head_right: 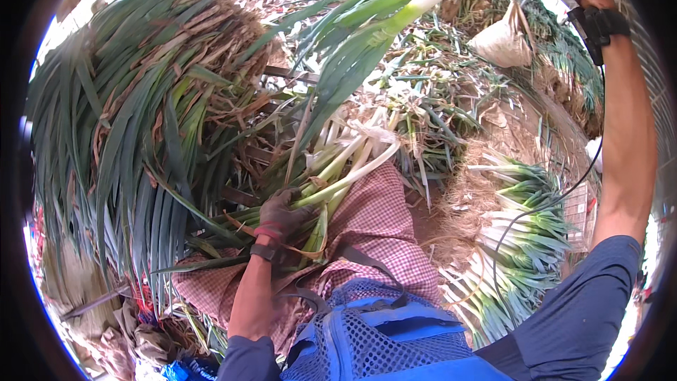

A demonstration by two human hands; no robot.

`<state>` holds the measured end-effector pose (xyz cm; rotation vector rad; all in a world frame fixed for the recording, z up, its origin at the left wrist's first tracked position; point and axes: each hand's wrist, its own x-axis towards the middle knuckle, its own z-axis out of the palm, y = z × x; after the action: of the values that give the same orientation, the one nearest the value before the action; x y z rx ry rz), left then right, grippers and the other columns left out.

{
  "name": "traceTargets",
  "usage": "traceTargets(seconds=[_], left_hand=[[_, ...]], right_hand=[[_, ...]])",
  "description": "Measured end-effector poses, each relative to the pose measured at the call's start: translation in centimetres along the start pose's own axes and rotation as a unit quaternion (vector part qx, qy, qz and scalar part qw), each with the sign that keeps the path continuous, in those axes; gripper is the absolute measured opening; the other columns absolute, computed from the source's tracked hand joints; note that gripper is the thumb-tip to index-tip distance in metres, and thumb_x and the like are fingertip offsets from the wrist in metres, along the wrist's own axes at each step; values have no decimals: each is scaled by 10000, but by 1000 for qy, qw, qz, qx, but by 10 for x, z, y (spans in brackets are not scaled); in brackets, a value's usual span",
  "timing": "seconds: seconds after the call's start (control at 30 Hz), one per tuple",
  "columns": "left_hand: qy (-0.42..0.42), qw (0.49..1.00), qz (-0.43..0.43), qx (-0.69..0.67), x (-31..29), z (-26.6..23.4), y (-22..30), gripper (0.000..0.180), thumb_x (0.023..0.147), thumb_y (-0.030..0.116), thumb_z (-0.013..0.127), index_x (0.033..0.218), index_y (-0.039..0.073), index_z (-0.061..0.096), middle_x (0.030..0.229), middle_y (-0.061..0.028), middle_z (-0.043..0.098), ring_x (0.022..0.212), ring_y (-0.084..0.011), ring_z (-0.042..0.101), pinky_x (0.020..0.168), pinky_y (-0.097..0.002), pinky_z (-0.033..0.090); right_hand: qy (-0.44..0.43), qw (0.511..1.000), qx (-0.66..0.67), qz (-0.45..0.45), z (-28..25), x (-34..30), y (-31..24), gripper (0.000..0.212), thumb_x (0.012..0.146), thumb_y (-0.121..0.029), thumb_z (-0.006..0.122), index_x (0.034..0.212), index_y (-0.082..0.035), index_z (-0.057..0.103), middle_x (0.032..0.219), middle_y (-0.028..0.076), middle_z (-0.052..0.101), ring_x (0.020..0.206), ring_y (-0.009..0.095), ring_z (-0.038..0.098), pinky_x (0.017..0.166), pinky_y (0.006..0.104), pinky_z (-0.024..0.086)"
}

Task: The person processes scallions by pulling them from a large bundle, using a hand-held tool to trim the roots and outer leaves, and placing the cleaned scallions into a pile.

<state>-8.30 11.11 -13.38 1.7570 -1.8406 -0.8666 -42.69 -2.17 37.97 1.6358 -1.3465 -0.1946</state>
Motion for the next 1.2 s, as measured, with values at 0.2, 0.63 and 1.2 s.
traceTargets(seconds=[0.2, 0.63, 1.2], left_hand=[[-8, 999, -30, -21, -4, 0, 10, 610, 821, 394, 982, 1284, 50, 783, 1214, -138, 796, 1072, -293, 773, 968, -410, 605], [18, 998, -34, -50, 5, 17, -25, 599, 842, 286, 978, 1323, 2, 763, 1206, -118, 809, 1094, -200, 754, 1004, -355, 598], [-67, 958, -104, -260, 21, 31, -57, 500, 998, 121, 848, 1436, -26, 658, 1313, -104, 742, 1134, -187, 703, 1007, -343, 590]], right_hand=[[-96, 994, -25, 35, 30, -17, 17, 224, 729, -174, 765, 943, -210, 823, 889, 135, 794, 902, 352, 779, 795, 461, 601], [-126, 985, 64, 103, 125, -108, 101, 331, 712, -189, 764, 1033, -226, 833, 979, 133, 814, 991, 375, 779, 867, 463, 605], [-232, 395, 374, 806, 357, -673, 66, 215, 854, -227, 811, 1036, -113, 801, 1011, 193, 804, 909, 342, 777, 830, 456, 597]])
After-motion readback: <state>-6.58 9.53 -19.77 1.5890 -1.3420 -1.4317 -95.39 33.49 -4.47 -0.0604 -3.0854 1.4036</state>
